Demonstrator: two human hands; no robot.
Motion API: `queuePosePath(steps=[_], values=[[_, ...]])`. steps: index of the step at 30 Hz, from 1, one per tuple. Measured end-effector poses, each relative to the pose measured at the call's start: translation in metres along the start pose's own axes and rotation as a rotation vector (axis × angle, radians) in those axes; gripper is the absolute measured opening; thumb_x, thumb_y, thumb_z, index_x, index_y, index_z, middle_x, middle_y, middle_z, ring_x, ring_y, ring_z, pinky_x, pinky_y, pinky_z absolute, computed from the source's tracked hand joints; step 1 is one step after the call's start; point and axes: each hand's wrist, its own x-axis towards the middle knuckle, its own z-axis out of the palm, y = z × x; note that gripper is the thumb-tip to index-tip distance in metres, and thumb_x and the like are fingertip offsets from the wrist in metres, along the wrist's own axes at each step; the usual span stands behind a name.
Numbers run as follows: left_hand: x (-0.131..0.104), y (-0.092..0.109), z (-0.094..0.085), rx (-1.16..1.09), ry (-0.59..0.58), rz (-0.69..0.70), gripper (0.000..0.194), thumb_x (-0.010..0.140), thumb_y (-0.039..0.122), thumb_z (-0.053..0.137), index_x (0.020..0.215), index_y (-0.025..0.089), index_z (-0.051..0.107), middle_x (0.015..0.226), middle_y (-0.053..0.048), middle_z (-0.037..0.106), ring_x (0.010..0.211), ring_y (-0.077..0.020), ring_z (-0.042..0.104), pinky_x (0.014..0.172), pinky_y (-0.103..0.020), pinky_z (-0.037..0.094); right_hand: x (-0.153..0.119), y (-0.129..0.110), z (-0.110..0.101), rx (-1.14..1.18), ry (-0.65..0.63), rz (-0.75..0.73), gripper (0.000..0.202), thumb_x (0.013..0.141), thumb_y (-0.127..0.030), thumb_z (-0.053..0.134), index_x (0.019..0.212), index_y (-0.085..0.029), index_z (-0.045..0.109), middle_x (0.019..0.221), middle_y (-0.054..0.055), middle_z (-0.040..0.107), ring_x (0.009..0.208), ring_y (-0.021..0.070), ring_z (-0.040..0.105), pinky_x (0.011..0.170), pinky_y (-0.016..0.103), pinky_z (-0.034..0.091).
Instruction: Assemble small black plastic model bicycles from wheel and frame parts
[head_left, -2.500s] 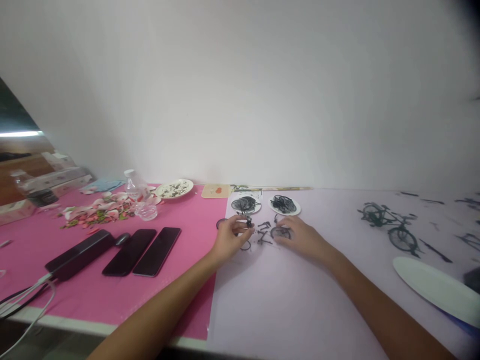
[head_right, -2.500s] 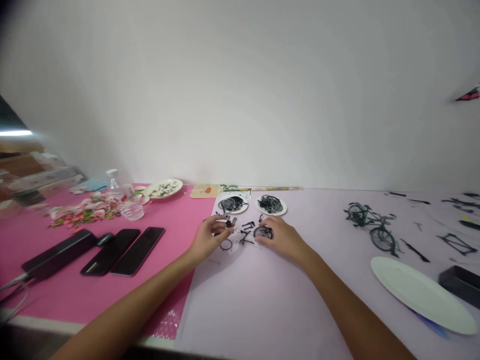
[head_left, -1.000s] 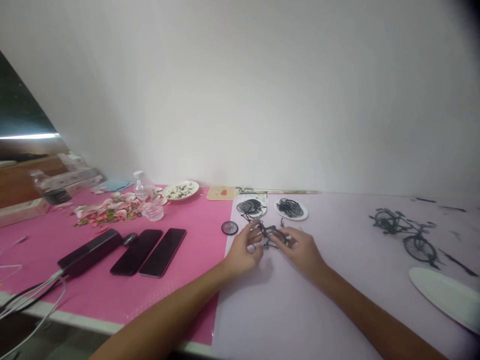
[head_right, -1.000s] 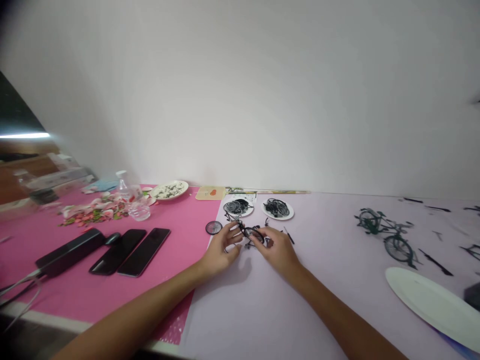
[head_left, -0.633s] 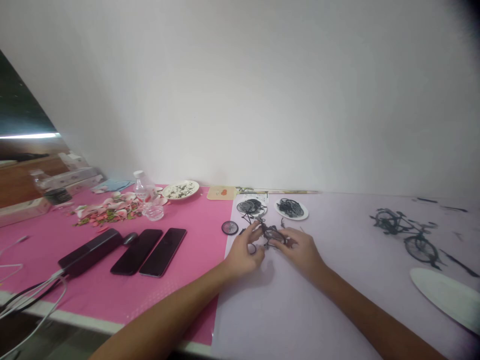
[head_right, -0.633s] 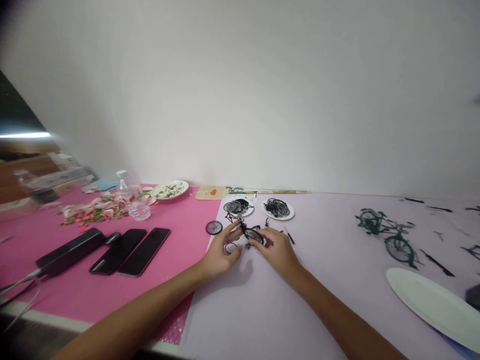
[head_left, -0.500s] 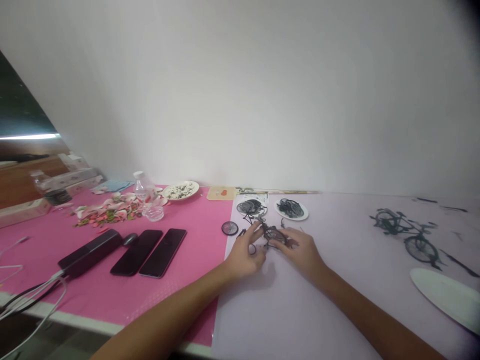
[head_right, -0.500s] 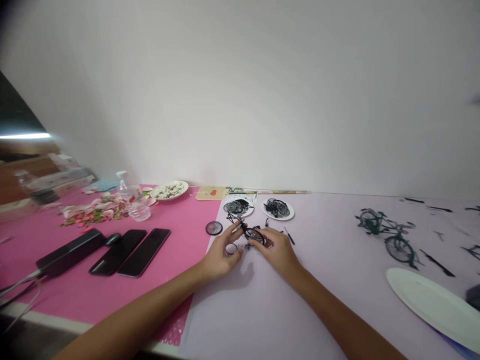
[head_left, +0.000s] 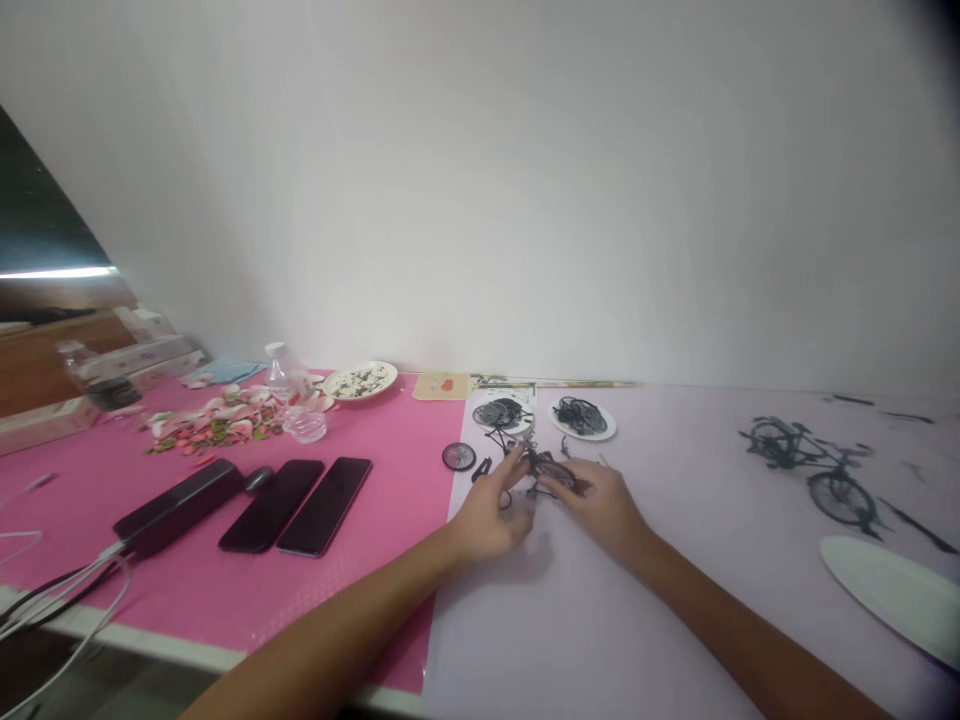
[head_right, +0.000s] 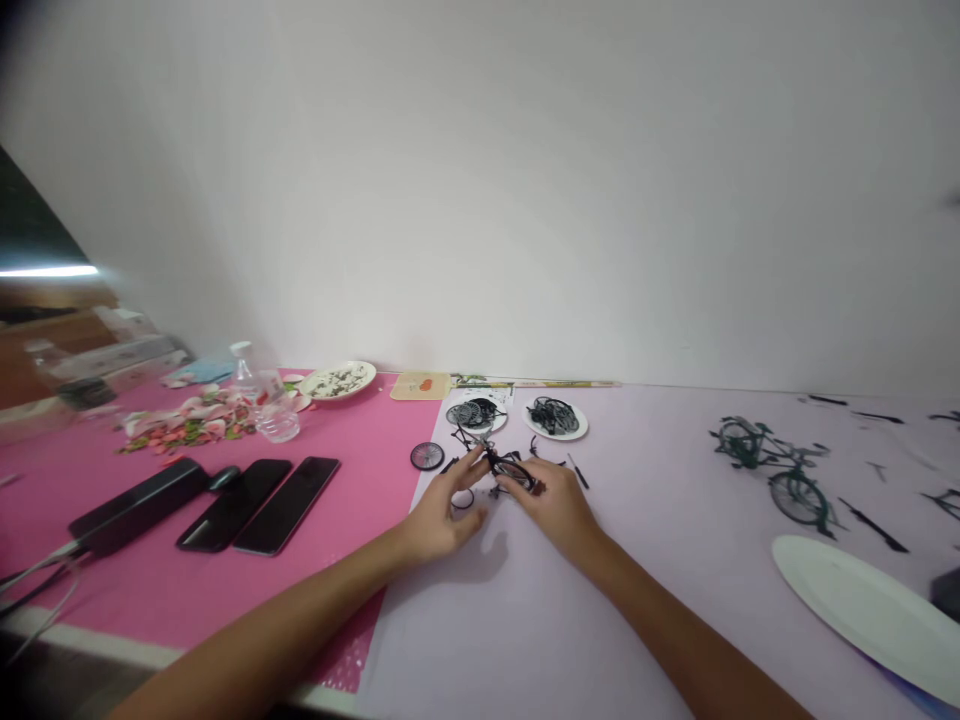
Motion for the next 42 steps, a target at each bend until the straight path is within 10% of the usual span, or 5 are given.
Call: queuePosePath(steps=[11, 21, 27, 32, 42], values=[[0.003, -0.004, 0.003, 0.047, 0.028, 0.006, 0.086, 0.085, 0.015, 0.063, 0.162, 0.026, 0.026, 0.150, -0.017, 0.055, 0.128, -0.0316, 0.063, 0.091, -0.038, 0.059, 0.001, -0.004, 0.000, -0.029, 0.009, -0.018, 0.027, 0.095, -0.043, 0.065, 0.082, -0.021, 0.074, 0.077, 0.005, 0.073, 0.069, 0.0220, 0.066, 0.060, 0.029, 0.047], [0.012, 0.006, -0.016, 0.266, 0.291, 0.013, 0.026, 0.095, 0.030, 0.056, 0.117, 0.019, 0.065, 0.073, -0.001, 0.070, 0.063, -0.0161, 0.065, 0.065, -0.027, 0.052, 0.003, -0.005, 0.000, -0.044, 0.056, -0.010, 0.027, 0.095, -0.045, 0.064, 0.088, -0.021, 0.074, 0.081, 0.006, 0.074, 0.071, 0.0221, 0.065, 0.065, 0.031, 0.050], [0.019, 0.013, -0.037, 0.402, 0.596, 0.146, 0.046, 0.083, 0.036, 0.075, 0.123, 0.020, 0.058, 0.114, -0.010, 0.061, 0.105, -0.0238, 0.060, 0.092, -0.037, 0.050, 0.003, -0.004, 0.000, 0.010, 0.053, -0.009, 0.028, 0.096, -0.046, 0.063, 0.097, -0.021, 0.075, 0.089, 0.008, 0.074, 0.079, 0.0242, 0.067, 0.069, 0.033, 0.054], [0.021, 0.007, -0.044, 0.180, 0.394, 0.009, 0.077, 0.075, 0.044, 0.086, 0.142, 0.022, 0.053, 0.131, -0.012, 0.063, 0.124, -0.0286, 0.057, 0.107, -0.042, 0.044, 0.003, -0.003, 0.001, 0.078, 0.021, 0.004, 0.028, 0.097, -0.048, 0.061, 0.100, -0.022, 0.073, 0.095, 0.009, 0.073, 0.086, 0.0251, 0.067, 0.075, 0.035, 0.055], [0.021, 0.004, -0.028, -0.053, 0.024, -0.088, 0.042, 0.080, 0.051, 0.079, 0.096, 0.013, 0.077, 0.085, -0.007, 0.074, 0.075, -0.0187, 0.065, 0.067, -0.027, 0.052, 0.002, -0.004, 0.002, 0.121, -0.023, 0.046, 0.023, 0.095, -0.045, 0.066, 0.096, -0.023, 0.073, 0.092, 0.005, 0.072, 0.085, 0.0227, 0.066, 0.080, 0.034, 0.053]])
